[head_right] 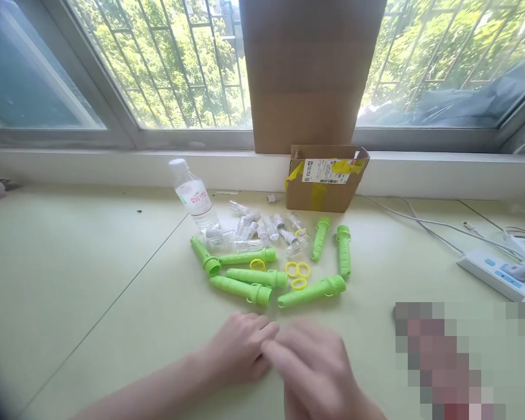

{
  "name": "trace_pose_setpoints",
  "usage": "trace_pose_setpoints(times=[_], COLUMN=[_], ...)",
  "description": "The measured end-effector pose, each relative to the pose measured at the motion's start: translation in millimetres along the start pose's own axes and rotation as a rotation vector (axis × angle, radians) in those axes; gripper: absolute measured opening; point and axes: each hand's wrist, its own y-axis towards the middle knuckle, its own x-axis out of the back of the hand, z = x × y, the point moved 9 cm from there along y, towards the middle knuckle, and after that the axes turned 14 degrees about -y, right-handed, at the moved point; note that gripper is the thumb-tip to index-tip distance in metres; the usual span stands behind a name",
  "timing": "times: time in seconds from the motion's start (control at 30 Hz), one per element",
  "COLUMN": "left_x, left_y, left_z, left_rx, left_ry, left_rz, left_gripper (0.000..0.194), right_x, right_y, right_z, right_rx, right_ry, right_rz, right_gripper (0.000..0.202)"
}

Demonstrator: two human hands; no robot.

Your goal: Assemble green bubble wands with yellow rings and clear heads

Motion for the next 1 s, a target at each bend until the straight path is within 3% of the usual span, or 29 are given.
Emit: trace_pose_setpoints(times=[0.1,0.2,0.33,0.47,0.6,1.0], left_x=[2.7,6.9,16.3,23.9,26.1,24.4], left_y=[-1,-3,-3,-3,-3,-2], left_z=[-1,-2,3,10,10,8], left_rx=[-0.024,-0.053,-0.052,-0.045,-0.061,-0.071], left_ry=[0.003,0.006,0.002,-0.019,-0.030,-0.014], left_rz=[-0.041,-0.081,-0.149,-0.210,-0.252,-0.246], left_gripper=[0.018,0.019,0.017,0.017,0.017,0.018], right_x=[1,2,-2,-12,-19,-9], right_y=[62,80,74,68,66,56], right_z=[6,5,-18,-36,-38,-34], right_rx=[0.030,0.016,-0.121,-0.225,-0.278,-0.371], right_ry=[-0.108,-0.140,-0.186,-0.273,-0.412,-0.594], right_rz=[-0.025,-0.057,-0.024,0.118,0.226,0.224], right_gripper=[0.036,0.032,0.030,0.046,0.043,0.031])
